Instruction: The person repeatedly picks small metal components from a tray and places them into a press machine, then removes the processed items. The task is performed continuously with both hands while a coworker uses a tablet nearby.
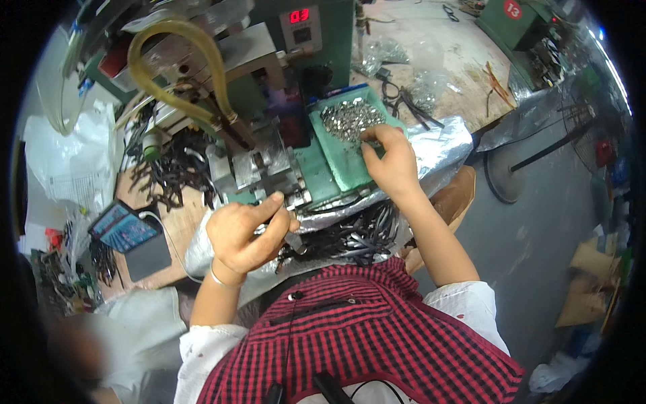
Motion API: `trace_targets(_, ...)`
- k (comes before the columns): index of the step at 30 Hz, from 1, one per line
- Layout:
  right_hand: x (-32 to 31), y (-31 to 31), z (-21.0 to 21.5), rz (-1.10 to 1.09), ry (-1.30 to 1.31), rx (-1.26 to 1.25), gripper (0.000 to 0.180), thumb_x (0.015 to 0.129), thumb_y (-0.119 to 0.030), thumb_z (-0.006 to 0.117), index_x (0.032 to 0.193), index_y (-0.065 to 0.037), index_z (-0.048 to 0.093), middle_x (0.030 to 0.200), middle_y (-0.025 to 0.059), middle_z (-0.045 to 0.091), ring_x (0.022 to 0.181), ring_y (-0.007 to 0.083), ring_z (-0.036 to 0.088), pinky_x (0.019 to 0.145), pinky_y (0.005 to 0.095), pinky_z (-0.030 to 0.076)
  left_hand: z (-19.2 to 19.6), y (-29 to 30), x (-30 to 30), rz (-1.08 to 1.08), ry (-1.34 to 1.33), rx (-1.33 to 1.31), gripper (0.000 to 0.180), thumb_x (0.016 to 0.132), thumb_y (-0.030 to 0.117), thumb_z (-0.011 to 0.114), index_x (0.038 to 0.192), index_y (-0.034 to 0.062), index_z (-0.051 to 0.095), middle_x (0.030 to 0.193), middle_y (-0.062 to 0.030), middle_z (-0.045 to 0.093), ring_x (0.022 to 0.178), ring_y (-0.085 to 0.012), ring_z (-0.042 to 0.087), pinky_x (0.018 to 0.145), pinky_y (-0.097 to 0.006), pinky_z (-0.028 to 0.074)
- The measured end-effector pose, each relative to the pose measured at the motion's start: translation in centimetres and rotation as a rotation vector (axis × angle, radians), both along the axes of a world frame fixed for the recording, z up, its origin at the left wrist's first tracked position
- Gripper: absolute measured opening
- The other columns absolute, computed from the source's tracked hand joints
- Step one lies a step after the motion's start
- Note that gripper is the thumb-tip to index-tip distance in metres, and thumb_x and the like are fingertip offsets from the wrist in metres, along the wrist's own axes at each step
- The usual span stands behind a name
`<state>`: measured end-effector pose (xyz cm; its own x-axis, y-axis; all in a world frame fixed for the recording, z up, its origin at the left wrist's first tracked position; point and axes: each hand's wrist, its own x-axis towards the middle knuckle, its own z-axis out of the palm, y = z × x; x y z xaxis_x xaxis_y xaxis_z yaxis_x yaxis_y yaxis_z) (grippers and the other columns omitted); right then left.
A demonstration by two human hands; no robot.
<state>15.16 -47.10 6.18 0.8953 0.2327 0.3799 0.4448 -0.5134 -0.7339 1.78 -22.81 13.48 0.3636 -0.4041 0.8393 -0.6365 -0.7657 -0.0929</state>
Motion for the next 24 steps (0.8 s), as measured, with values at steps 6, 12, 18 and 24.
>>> trace_targets(6, -1.9, 1.4, -1.0, -0.148, -0.112, -0.288, 0.018, 0.079, -0.019, 0.079, 0.086, -0.005, 0.07, 0.094, 0.0146, 0.067, 0.097, 0.0383, 0.064, 0.088, 0.0479, 0.05, -0.5, -0.3, -1.6, 0.024, 0.144, -0.066, 0.029, 0.071, 0.017, 0.09, 0.095, 0.0136, 0.075, 0.106, -0.0092, 0.077, 0.056, -0.015, 0.06, 0.048, -0.028, 0.043)
trace_targets(12, -2.3, 2.5, -1.0, -0.206, -0.174, -0.391, 0.012, 0.082, -0.015, 0.074, 0.085, -0.005, 0.069, 0.091, 0.014, 0.068, 0.093, 0.0363, 0.066, 0.082, 0.0484, 0.052, -1.3, -0.9, -7.4, 0.136, 0.308, -0.249, 0.032, 0.079, 0.017, 0.085, 0.108, 0.0076, 0.075, 0.122, -0.0125, 0.074, 0.061, -0.0109, 0.06, 0.055, -0.024, 0.046)
trace_targets(18, -1.5, 1.7, -2.1, -0.131, -0.097, 0.028, 0.014, 0.088, -0.005, 0.07, 0.102, -0.002, 0.072, 0.095, 0.0144, 0.073, 0.087, 0.0347, 0.07, 0.08, 0.0436, 0.054, 1.9, 7.4, -11.4, 0.721, 0.006, -0.616, 0.018, 0.091, -0.01, 0.067, 0.106, -0.0034, 0.073, 0.099, -0.0123, 0.075, 0.086, -0.0223, 0.07, 0.073, -0.032, 0.055)
trace_targets(24, -1.3, 4.6, 1.5, -0.07, -0.459, -0.052, 0.015, 0.088, -0.003, 0.072, 0.103, -0.003, 0.074, 0.095, 0.0128, 0.073, 0.09, 0.0343, 0.069, 0.082, 0.0422, 0.053, -4.9, 21.3, -4.6, 1.266, 0.46, -0.045, 0.02, 0.087, 0.011, 0.073, 0.103, -0.0005, 0.073, 0.105, -0.0185, 0.073, 0.09, -0.0358, 0.072, 0.081, -0.045, 0.057)
